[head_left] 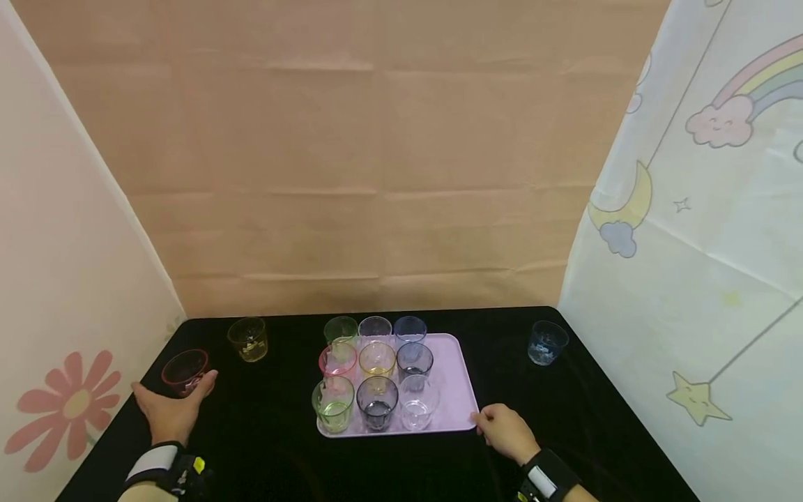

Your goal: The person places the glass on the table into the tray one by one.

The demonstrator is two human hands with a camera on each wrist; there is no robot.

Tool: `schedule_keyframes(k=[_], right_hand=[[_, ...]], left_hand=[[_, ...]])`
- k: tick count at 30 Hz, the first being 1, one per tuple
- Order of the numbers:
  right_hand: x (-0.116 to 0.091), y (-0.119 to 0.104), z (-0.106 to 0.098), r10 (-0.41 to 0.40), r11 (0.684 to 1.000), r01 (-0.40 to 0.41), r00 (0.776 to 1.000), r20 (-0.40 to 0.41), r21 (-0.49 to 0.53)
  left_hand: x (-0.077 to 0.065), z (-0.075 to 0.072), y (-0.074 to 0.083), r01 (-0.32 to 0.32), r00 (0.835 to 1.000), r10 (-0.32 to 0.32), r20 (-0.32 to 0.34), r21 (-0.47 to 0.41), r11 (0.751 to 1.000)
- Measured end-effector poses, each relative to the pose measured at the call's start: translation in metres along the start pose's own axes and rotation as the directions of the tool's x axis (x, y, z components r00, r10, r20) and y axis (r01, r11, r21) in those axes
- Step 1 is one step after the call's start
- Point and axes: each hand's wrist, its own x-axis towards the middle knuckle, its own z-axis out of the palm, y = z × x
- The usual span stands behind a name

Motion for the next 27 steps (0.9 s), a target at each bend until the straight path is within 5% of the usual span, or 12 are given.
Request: schedule_keyframes(k=[6, 19, 27], right_hand=[[0.001, 0.002, 0.0, 0.003, 1.0, -0.003, 1.0, -0.009, -0.002], [-0.002, 0.0, 0.006, 0.004, 1.0, -0.004, 1.0, 0.011, 0.009], [0.0, 0.001, 0.005, 0.01, 1.0, -0.01, 1.0, -0.001, 0.008]], left_hand=[[0.012, 0.009, -0.004, -0.021, 0.999, 0.022, 0.032, -0.025, 0.999], [0.012, 0.013, -0.005, 0.09, 0.995, -0.096, -0.01, -0.267, 0.959], [0.017, 0.013, -0.002, 0.088, 0.996, -0.092, -0.018, -0.172, 0.981]])
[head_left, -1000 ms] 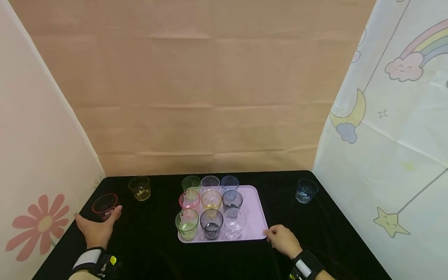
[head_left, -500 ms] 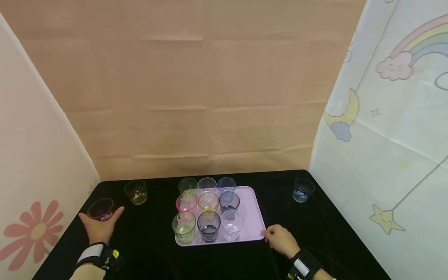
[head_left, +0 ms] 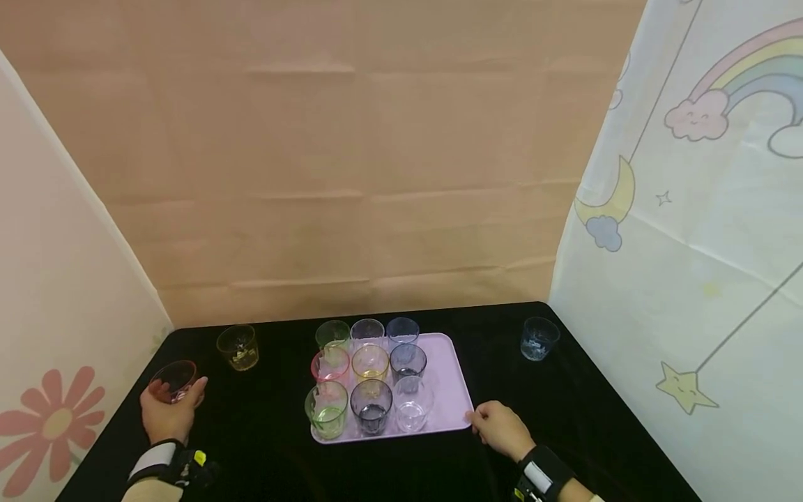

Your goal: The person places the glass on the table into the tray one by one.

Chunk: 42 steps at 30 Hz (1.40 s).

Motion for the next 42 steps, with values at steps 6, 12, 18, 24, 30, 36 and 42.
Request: schedule_keyframes(k=[6, 12, 18, 24, 30, 36, 42], right_hand=[[0.002, -0.004, -0.002, -0.005, 1.0, 0.005, 1.0, -0.009, 0.0], [0.004, -0.005, -0.003, 0.008, 1.0, -0.008, 1.0, -0.001, -0.001], [0.004, -0.004, -0.002, 0.013, 1.0, -0.013, 1.0, 0.006, 0.005], [0.002, -0.004, -0.002, 0.004, 1.0, -0.004, 1.0, -0.004, -0.004], [0.003, -0.002, -0.002, 0.0, 1.0, 0.0, 1.0, -0.001, 0.005], [0.002, 0.001, 0.0, 0.014, 1.0, -0.014, 1.0, 0.018, 0.016], [0.0, 0.0, -0.001, 0.023, 1.0, -0.023, 1.0, 0.004, 0.013]], left_hand=[[-0.003, -0.001, 0.003, -0.036, 0.999, 0.037, -0.014, 0.086, 0.996], [-0.004, -0.003, 0.004, -0.095, 0.995, 0.097, -0.008, 0.141, 0.985], [-0.005, -0.01, 0.006, -0.139, 0.989, 0.128, 0.068, 0.183, 0.973], [-0.019, -0.016, 0.012, -0.165, 0.971, 0.121, 0.205, 0.211, 0.964], [-0.043, -0.01, 0.018, -0.205, 0.939, 0.127, 0.32, 0.225, 0.953], [-0.07, -0.003, 0.028, -0.247, 0.881, 0.126, 0.456, 0.217, 0.945], [-0.103, 0.003, 0.037, -0.308, 0.812, 0.136, 0.567, 0.219, 0.926]])
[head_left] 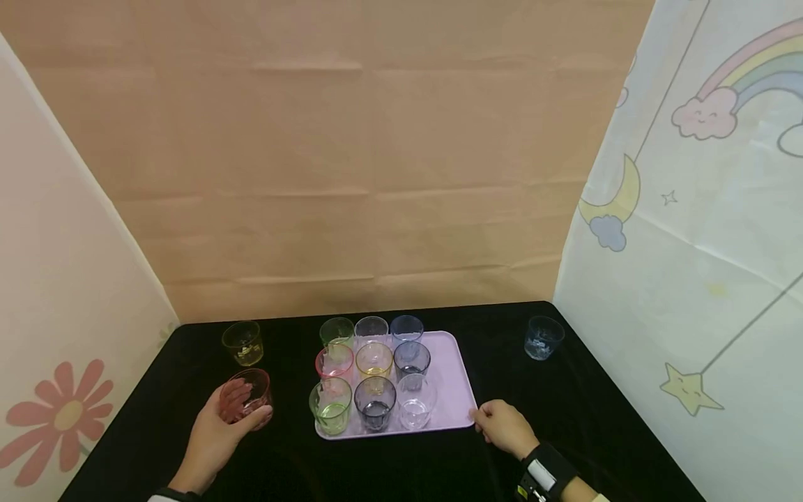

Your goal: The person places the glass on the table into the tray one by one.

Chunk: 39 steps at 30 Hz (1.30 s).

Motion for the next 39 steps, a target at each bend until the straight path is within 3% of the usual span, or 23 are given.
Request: schedule_keyframes(k=[4, 9, 17, 24, 27, 33, 36, 37, 39], right_hand=[[0.0, -0.001, 0.001, -0.004, 1.0, 0.004, 1.0, -0.02, 0.006], [0.001, 0.001, 0.002, -0.003, 1.0, 0.003, 0.999, -0.039, 0.015], [0.001, -0.005, 0.001, 0.075, 0.991, -0.062, 0.991, -0.111, 0.121], [-0.025, -0.038, 0.011, 0.018, 0.954, 0.058, 0.968, -0.249, 0.295], [-0.043, -0.056, 0.02, -0.041, 0.907, 0.151, 0.961, -0.274, 0.392], [-0.071, -0.085, 0.04, -0.187, 0.764, 0.351, 0.923, -0.335, 0.541], [-0.08, -0.091, 0.054, -0.266, 0.689, 0.468, 0.874, -0.408, 0.553], [-0.082, -0.093, 0.058, -0.282, 0.671, 0.493, 0.86, -0.426, 0.553], [-0.086, -0.093, 0.064, -0.334, 0.628, 0.533, 0.843, -0.422, 0.568]], left_hand=[[-0.014, 0.011, 0.01, -0.032, 0.999, 0.031, 0.042, 0.008, 0.999], [-0.03, 0.023, 0.017, -0.014, 0.996, 0.016, 0.089, -0.021, 1.0], [-0.053, 0.051, 0.022, -0.019, 0.987, 0.036, 0.155, -0.108, 0.994], [-0.072, 0.078, 0.03, -0.053, 0.959, 0.092, 0.268, -0.15, 0.987], [-0.079, 0.094, 0.039, -0.085, 0.937, 0.14, 0.32, -0.178, 0.98], [-0.087, 0.122, 0.054, -0.169, 0.875, 0.283, 0.393, -0.3, 0.939], [-0.089, 0.138, 0.053, -0.223, 0.841, 0.376, 0.388, -0.384, 0.896], [-0.088, 0.143, 0.051, -0.227, 0.823, 0.408, 0.394, -0.43, 0.874], [-0.087, 0.155, 0.045, -0.275, 0.772, 0.502, 0.39, -0.506, 0.817]])
